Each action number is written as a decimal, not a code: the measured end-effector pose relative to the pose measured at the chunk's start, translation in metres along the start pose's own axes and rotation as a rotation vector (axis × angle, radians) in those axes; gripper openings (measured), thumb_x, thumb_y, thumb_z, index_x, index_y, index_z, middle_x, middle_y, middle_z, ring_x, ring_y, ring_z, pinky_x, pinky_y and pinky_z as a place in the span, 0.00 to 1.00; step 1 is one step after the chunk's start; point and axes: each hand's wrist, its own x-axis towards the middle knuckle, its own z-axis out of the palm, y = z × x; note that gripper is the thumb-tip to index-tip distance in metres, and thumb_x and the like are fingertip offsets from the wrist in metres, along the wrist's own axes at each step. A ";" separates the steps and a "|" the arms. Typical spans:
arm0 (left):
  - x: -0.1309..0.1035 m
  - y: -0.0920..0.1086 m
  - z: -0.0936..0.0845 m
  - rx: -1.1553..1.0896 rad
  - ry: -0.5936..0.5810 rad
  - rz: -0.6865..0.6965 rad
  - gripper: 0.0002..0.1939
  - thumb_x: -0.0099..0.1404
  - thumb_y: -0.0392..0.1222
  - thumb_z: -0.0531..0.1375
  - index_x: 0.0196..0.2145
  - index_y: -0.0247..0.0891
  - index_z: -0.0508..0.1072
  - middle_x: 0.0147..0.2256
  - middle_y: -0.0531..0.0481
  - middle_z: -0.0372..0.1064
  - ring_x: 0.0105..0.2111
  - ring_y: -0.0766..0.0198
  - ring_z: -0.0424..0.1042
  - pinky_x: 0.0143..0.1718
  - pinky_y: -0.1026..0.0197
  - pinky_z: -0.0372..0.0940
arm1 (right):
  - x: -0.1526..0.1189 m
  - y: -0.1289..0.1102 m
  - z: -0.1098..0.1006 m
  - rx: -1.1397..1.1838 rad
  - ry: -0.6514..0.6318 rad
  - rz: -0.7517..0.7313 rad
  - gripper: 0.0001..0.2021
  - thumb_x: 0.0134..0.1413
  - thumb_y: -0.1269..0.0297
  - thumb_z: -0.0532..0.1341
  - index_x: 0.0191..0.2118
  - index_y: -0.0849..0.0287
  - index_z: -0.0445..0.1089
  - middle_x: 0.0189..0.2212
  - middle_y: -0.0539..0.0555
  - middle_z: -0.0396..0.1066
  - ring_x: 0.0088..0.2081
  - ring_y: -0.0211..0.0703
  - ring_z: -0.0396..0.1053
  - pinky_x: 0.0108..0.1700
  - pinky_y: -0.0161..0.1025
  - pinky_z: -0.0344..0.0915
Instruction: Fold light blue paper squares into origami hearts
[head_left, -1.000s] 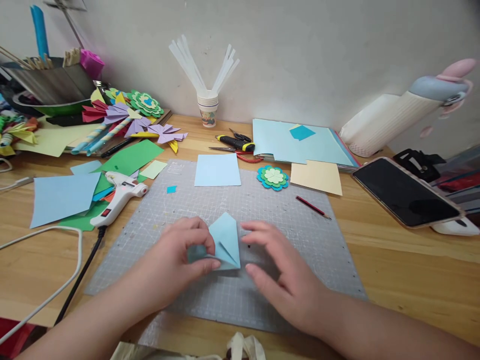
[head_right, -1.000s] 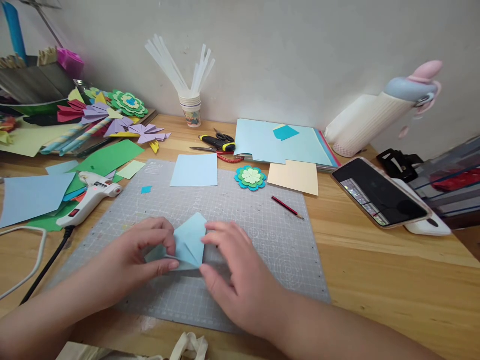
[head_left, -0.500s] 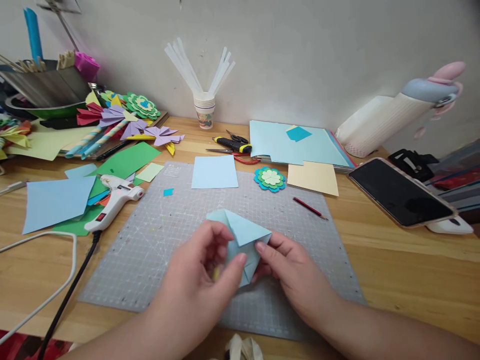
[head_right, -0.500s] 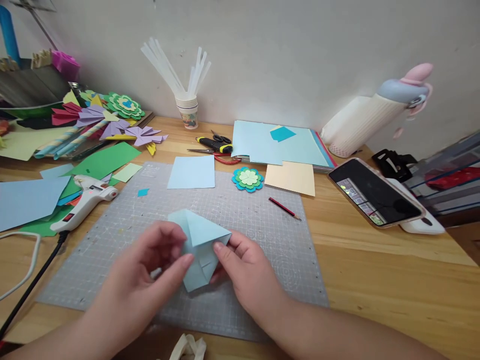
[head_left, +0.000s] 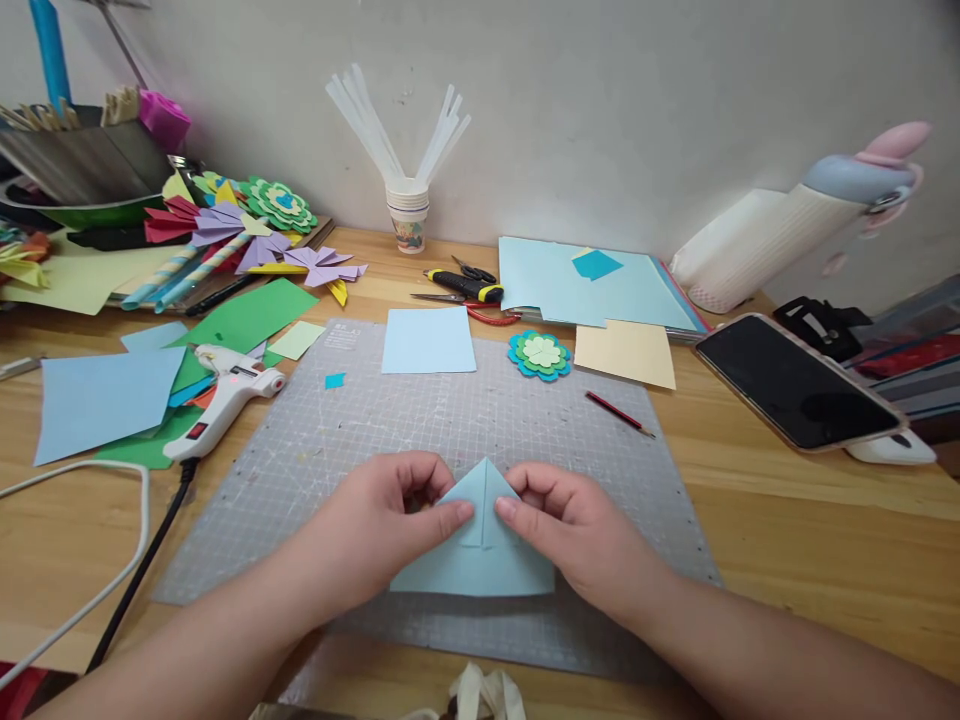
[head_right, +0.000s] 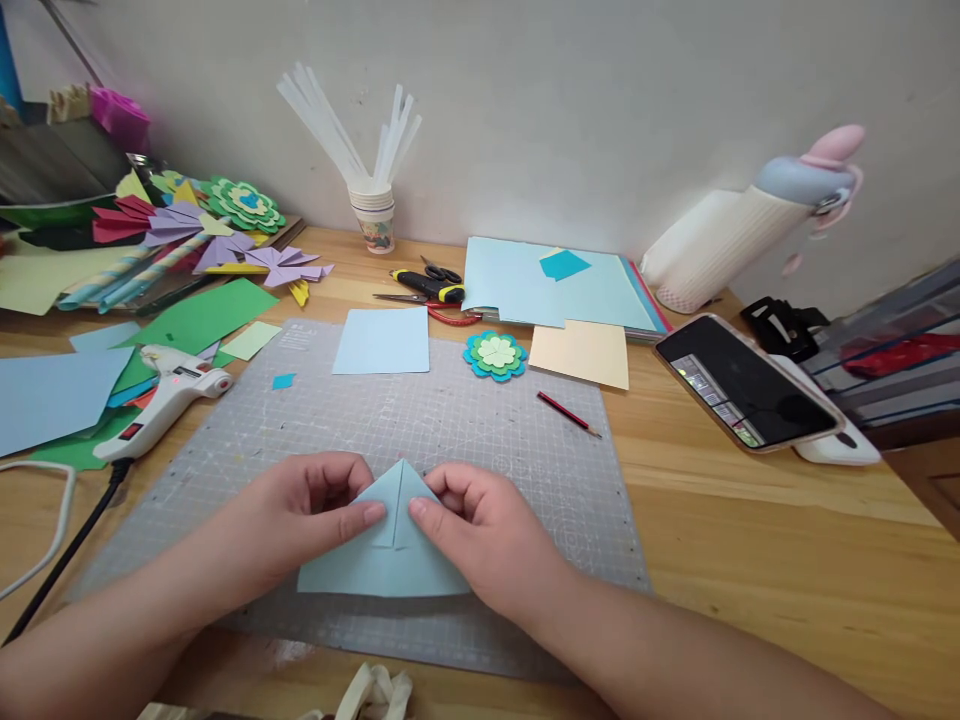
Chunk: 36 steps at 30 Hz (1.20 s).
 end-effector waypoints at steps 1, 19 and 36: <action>-0.001 -0.001 0.000 0.068 0.063 0.065 0.13 0.57 0.48 0.60 0.23 0.38 0.65 0.21 0.57 0.60 0.23 0.68 0.59 0.25 0.65 0.55 | 0.000 0.001 0.000 -0.080 0.051 -0.064 0.10 0.59 0.59 0.58 0.30 0.59 0.67 0.21 0.46 0.61 0.24 0.34 0.58 0.26 0.32 0.57; -0.015 -0.036 0.011 1.213 0.258 0.784 0.10 0.66 0.29 0.51 0.31 0.38 0.68 0.30 0.51 0.67 0.31 0.59 0.64 0.40 0.53 0.56 | -0.002 0.008 0.001 -1.053 0.044 -0.665 0.08 0.56 0.75 0.58 0.40 0.59 0.71 0.38 0.54 0.72 0.40 0.46 0.66 0.46 0.46 0.60; -0.028 -0.059 0.006 1.109 0.291 0.944 0.17 0.69 0.32 0.46 0.46 0.36 0.72 0.34 0.48 0.73 0.36 0.58 0.70 0.45 0.52 0.58 | -0.017 0.020 0.006 -1.106 0.000 -0.780 0.11 0.60 0.73 0.56 0.46 0.61 0.71 0.47 0.59 0.74 0.48 0.49 0.69 0.52 0.49 0.63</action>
